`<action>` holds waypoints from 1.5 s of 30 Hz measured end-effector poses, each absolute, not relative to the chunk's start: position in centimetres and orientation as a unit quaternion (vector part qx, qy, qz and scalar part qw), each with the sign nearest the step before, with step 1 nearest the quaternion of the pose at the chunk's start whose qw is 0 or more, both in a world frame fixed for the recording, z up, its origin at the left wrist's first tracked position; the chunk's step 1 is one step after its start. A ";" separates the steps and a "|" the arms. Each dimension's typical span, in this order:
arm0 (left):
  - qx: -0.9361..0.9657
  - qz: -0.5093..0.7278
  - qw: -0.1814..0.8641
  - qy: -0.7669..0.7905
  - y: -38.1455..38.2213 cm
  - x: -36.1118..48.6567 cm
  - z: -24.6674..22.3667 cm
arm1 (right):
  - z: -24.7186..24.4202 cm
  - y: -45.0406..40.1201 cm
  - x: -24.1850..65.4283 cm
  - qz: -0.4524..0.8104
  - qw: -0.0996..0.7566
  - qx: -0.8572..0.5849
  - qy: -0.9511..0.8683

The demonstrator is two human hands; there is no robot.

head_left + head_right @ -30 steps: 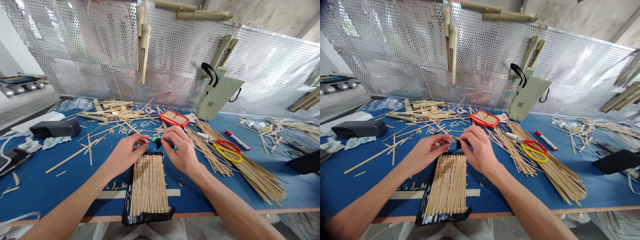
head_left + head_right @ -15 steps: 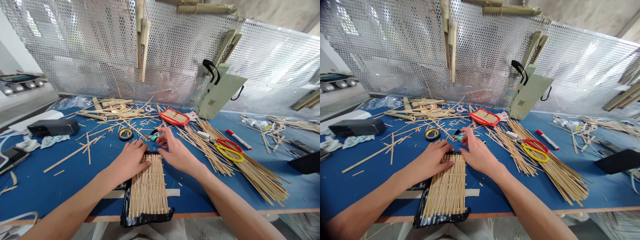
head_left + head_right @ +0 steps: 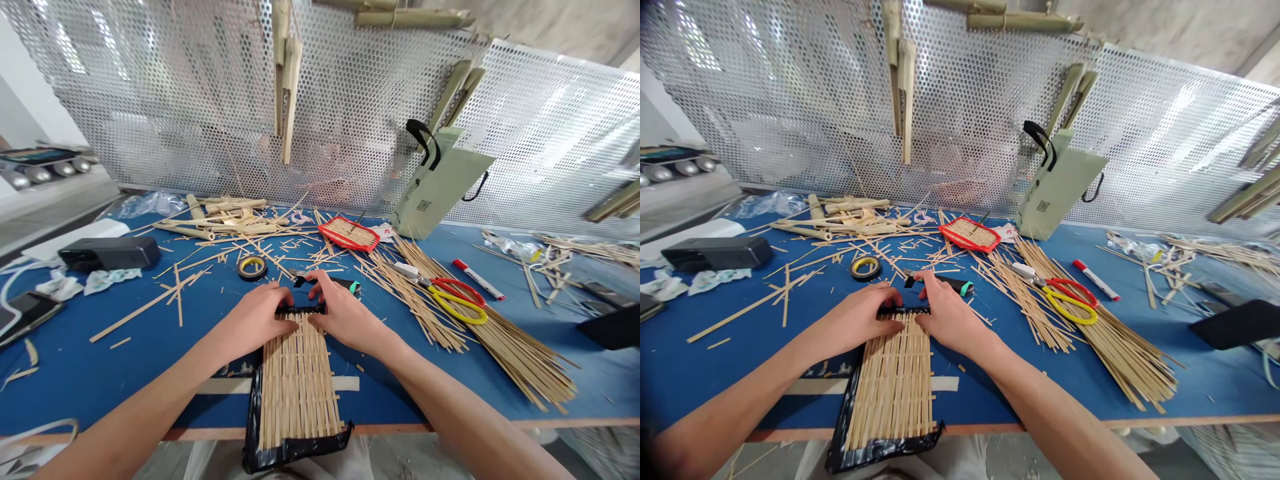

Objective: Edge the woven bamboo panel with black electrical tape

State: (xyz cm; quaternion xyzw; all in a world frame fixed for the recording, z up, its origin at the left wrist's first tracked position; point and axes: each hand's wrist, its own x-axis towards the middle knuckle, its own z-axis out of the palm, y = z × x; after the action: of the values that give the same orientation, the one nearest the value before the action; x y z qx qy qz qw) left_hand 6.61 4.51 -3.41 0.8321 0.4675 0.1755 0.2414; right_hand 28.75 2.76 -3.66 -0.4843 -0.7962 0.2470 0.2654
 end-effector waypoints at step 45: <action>0.856 0.434 0.126 0.252 -5.1 4.6 3.8 | 0.9 -7.0 25.0 0.256 0.621 -0.286 -0.683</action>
State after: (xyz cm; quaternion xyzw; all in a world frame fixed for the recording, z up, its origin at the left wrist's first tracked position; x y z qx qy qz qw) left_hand 4.56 -5.08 3.82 0.8556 0.2517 0.4343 0.1261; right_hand 25.01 -6.95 0.91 -0.2860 -0.6831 0.2562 0.6212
